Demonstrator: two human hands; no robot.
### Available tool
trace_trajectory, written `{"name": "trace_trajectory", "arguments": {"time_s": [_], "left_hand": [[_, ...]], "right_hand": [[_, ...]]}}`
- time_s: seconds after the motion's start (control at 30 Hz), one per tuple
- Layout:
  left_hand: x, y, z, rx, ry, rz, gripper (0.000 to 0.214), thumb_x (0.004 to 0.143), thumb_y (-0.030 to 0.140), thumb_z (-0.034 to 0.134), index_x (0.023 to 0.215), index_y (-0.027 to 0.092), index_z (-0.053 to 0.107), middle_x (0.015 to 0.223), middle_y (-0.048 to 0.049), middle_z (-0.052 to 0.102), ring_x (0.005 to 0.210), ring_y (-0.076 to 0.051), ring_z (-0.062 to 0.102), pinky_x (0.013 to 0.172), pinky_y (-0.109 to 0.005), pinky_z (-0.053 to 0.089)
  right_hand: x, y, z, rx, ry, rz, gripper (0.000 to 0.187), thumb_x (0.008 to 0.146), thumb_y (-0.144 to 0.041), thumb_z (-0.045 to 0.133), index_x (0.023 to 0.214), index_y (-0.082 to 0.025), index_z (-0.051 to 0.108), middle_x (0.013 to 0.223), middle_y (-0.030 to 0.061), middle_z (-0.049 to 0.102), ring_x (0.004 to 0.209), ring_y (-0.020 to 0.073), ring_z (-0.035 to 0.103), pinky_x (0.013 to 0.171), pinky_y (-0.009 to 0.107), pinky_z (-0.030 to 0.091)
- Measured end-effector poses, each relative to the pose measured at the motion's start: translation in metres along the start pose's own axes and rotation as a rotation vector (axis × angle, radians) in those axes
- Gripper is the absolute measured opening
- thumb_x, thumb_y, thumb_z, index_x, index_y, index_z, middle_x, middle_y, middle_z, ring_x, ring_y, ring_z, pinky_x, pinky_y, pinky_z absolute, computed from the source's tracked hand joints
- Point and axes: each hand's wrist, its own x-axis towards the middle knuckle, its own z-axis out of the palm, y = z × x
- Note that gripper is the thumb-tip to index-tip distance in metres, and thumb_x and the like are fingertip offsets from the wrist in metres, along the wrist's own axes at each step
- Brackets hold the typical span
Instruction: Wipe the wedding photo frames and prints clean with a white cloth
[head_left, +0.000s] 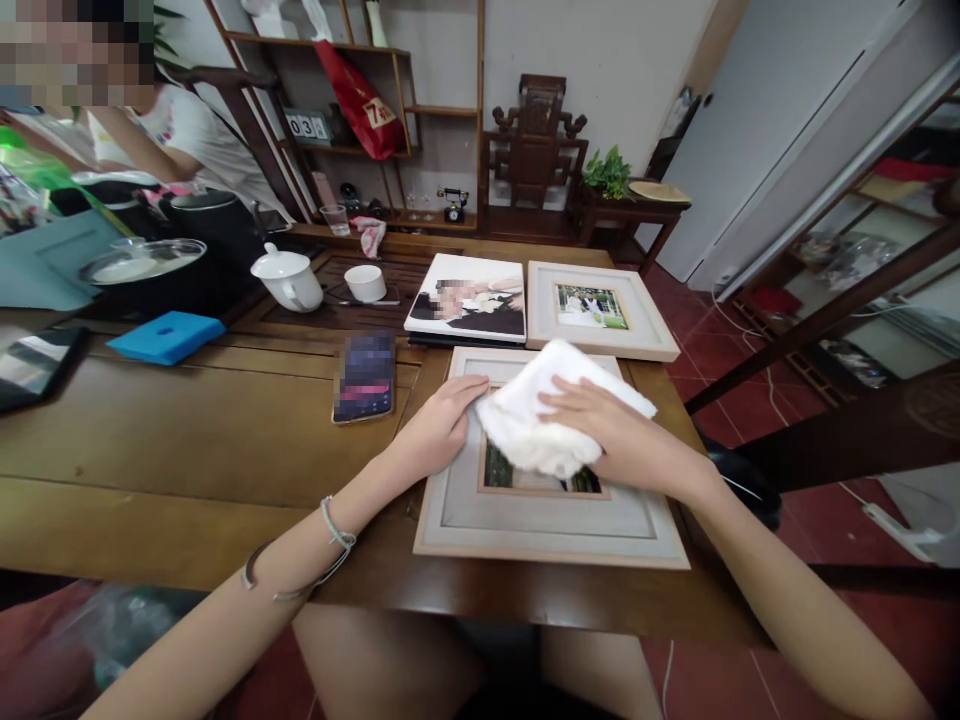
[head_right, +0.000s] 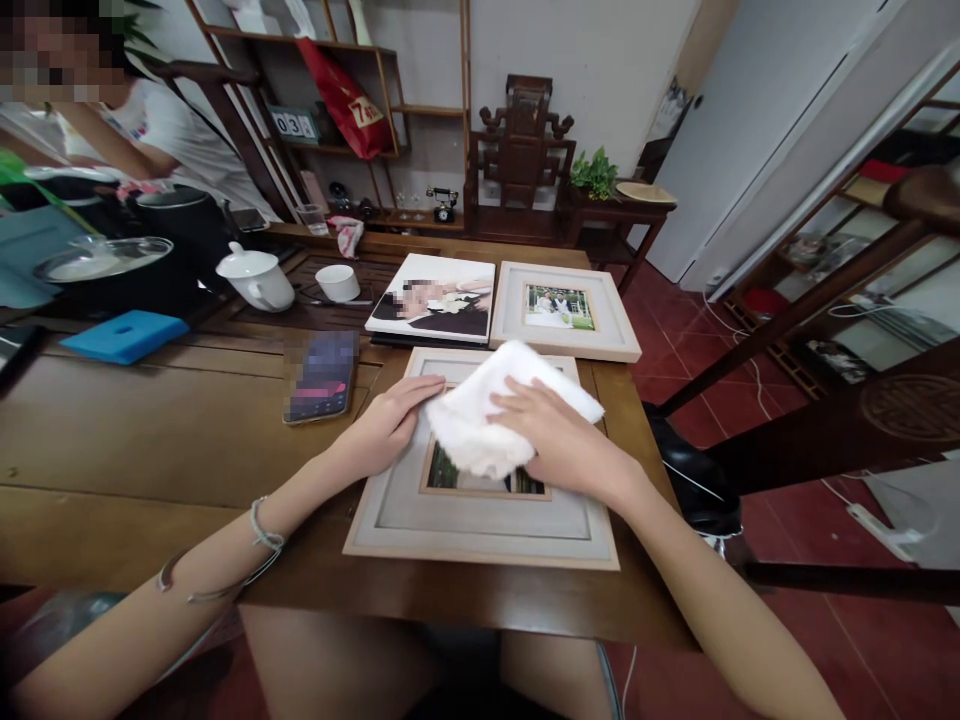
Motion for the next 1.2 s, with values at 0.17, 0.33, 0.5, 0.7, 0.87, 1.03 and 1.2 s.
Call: {"name": "trace_trajectory", "arguments": {"time_s": [0.17,0.33,0.5,0.7,0.87,1.03,1.2], "left_hand": [[0.0,-0.001,0.0,0.003,0.007,-0.005,0.054,0.081,0.0,0.035,0.13,0.009,0.056,0.138,-0.0156,0.056,0.132,-0.024,0.049,0.115,-0.048,0.037],[-0.001,-0.006,0.002,-0.038,0.023,0.002,0.049,0.085,0.004,0.037,0.129,0.009,0.057,0.137,-0.016,0.056,0.131,-0.025,0.05,0.113,-0.048,0.039],[-0.001,-0.007,0.003,-0.041,0.037,0.011,0.049,0.086,0.005,0.038,0.13,0.014,0.057,0.137,-0.0131,0.057,0.13,-0.024,0.051,0.112,-0.048,0.041],[-0.001,0.002,0.0,0.007,0.001,-0.024,0.051,0.084,0.003,0.035,0.13,0.008,0.057,0.139,-0.0148,0.056,0.133,-0.024,0.049,0.115,-0.046,0.037],[0.0,0.008,-0.003,0.014,-0.026,-0.059,0.045,0.093,0.014,0.034,0.132,0.008,0.056,0.142,-0.0145,0.053,0.135,-0.024,0.047,0.117,-0.045,0.035],[0.0,0.006,-0.001,0.029,-0.048,-0.051,0.046,0.097,0.02,0.03,0.134,0.007,0.053,0.146,-0.0145,0.049,0.138,-0.023,0.043,0.118,-0.043,0.034],[-0.001,0.006,-0.001,0.054,-0.061,-0.046,0.045,0.098,0.024,0.032,0.135,0.008,0.052,0.147,-0.0151,0.048,0.139,-0.023,0.042,0.119,-0.042,0.031]], "right_hand": [[-0.004,-0.034,-0.011,0.412,-0.32,-0.354,0.05,0.078,-0.01,0.058,0.126,-0.022,0.062,0.14,0.0072,0.056,0.139,0.021,0.038,0.117,0.043,0.024],[0.011,-0.053,0.007,0.484,-0.289,-0.469,0.06,0.071,-0.014,0.062,0.131,-0.015,0.057,0.145,0.011,0.05,0.144,0.0225,0.027,0.119,0.043,0.011],[0.01,-0.056,0.011,0.509,-0.293,-0.484,0.063,0.068,-0.01,0.06,0.131,-0.016,0.055,0.143,0.01,0.053,0.142,0.0225,0.032,0.119,0.044,0.01],[-0.01,-0.026,-0.01,0.244,-0.185,-0.08,0.059,0.075,-0.005,0.054,0.132,-0.021,0.058,0.14,0.0073,0.057,0.135,0.0262,0.044,0.114,0.045,0.03],[-0.005,0.004,-0.007,-0.019,0.119,0.175,0.063,0.067,-0.003,0.052,0.127,-0.015,0.062,0.137,0.0142,0.057,0.13,0.0331,0.049,0.109,0.052,0.037],[-0.003,-0.02,-0.001,0.124,-0.05,-0.057,0.062,0.069,0.0,0.053,0.128,-0.017,0.06,0.137,0.0108,0.059,0.14,0.027,0.037,0.113,0.047,0.033],[-0.018,-0.028,-0.017,0.345,-0.279,-0.161,0.05,0.081,-0.007,0.052,0.128,-0.021,0.061,0.136,0.0049,0.06,0.134,0.0218,0.046,0.109,0.037,0.038]]}}
